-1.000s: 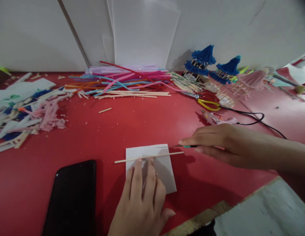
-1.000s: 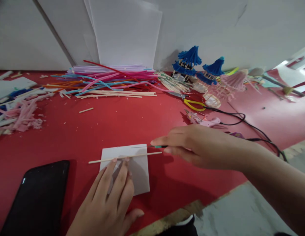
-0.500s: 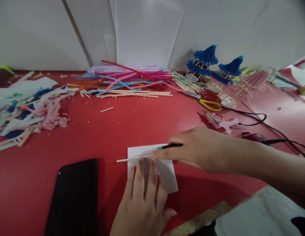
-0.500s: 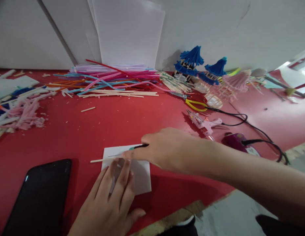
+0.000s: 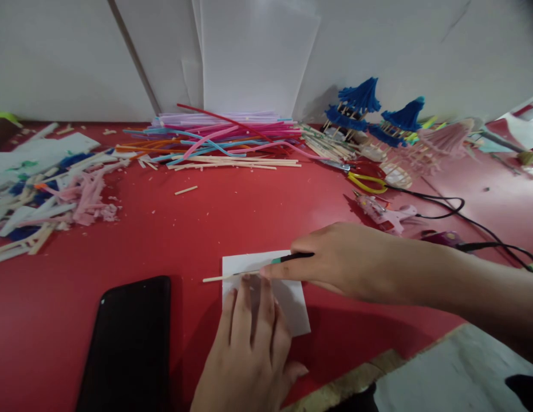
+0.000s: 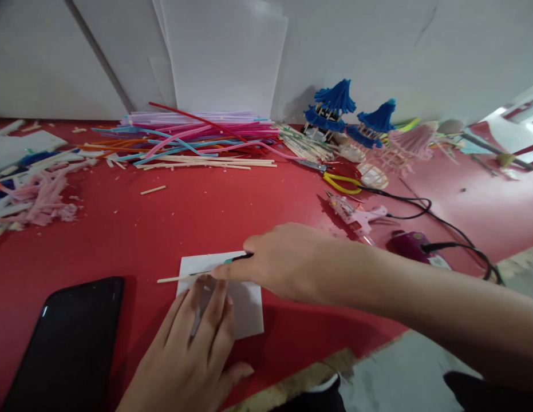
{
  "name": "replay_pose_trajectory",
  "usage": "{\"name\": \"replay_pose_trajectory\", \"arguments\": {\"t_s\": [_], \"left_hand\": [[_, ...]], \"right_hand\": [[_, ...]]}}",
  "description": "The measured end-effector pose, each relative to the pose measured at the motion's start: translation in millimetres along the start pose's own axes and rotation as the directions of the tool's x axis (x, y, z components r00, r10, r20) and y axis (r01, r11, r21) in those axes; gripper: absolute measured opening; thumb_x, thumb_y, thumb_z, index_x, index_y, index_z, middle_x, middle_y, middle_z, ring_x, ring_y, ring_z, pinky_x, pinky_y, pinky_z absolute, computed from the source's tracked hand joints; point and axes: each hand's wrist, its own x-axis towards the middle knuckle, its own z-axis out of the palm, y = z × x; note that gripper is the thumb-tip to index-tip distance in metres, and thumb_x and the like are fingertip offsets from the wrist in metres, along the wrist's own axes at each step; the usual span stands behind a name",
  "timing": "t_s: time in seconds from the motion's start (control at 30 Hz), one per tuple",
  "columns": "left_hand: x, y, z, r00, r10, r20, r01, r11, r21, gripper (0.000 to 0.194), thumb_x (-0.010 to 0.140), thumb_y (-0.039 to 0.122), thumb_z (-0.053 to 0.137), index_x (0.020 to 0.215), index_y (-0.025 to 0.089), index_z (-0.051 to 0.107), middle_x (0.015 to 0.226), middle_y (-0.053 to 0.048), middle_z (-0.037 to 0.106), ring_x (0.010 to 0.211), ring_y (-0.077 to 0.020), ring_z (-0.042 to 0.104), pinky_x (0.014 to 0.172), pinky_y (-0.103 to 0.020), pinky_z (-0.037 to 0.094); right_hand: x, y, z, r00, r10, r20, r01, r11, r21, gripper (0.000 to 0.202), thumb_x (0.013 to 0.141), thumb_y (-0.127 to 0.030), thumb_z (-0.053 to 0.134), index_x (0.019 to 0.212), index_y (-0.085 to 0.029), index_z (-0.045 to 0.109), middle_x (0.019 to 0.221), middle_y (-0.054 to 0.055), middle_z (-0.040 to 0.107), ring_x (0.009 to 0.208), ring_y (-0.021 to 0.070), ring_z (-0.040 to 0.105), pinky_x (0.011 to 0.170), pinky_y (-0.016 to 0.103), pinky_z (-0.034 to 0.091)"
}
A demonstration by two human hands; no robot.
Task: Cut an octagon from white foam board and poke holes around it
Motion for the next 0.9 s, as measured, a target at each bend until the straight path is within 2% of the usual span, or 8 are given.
{"name": "replay_pose_trajectory", "arguments": {"t_s": [0.23,0.4,0.5,0.67,0.9], "left_hand": [[0,4,1.7,0.997,-0.077,0.001,0.077,0.996,-0.037,0.069,0.084,0.07,0.05,0.119,0.01,0.057,0.135,-0.023,0.057,0.123,-0.0444,0.053,0.1,-0.051,0.04],[1,2,1.5,1.0,-0.012,0.005,0.012,1.0,-0.011,0.067,0.089,0.066,0.045,0.119,0.008,0.055,0.134,-0.026,0.056,0.12,-0.0455,0.055,0.098,-0.053,0.041],[2,1,0.9,1.0,-0.007,0.006,0.007,1.0,-0.002,0.067,0.089,0.066,0.044,0.12,0.008,0.056,0.134,-0.025,0.057,0.121,-0.0448,0.055,0.097,-0.052,0.041],[1,5,0.8,0.996,-0.089,0.001,0.089,0.995,-0.046,0.069,0.084,0.069,0.051,0.12,0.011,0.056,0.135,-0.022,0.057,0.124,-0.0429,0.052,0.1,-0.05,0.04],[0,6,1.0,0.994,-0.105,-0.029,0.103,0.992,-0.072,0.063,0.086,0.066,0.05,0.117,0.011,0.055,0.134,-0.021,0.057,0.124,-0.044,0.051,0.1,-0.051,0.039]], "right_hand": [[-4,1,-1,0.999,0.025,0.035,-0.024,1.0,-0.007,0.055,0.091,-0.01,0.047,0.138,-0.038,0.051,0.092,0.002,0.073,0.061,0.0173,0.063,0.047,0.026,0.025],[-7,3,1,0.997,0.037,0.062,-0.037,0.999,0.007,0.057,0.091,-0.009,0.049,0.139,-0.039,0.05,0.095,0.003,0.072,0.062,0.0162,0.062,0.048,0.025,0.027],[-9,4,4,0.999,0.027,0.044,-0.027,1.0,0.003,0.058,0.092,-0.009,0.048,0.141,-0.04,0.047,0.094,0.004,0.072,0.064,0.016,0.063,0.049,0.025,0.029],[-16,9,9,0.999,0.027,0.028,-0.028,1.0,0.012,0.059,0.094,-0.008,0.045,0.144,-0.039,0.044,0.093,0.004,0.071,0.065,0.0156,0.063,0.049,0.024,0.032],[-28,13,13,0.999,0.013,-0.029,-0.013,1.0,0.019,0.058,0.09,-0.005,0.048,0.14,-0.035,0.05,0.096,0.004,0.072,0.065,0.0136,0.064,0.05,0.022,0.037]]}}
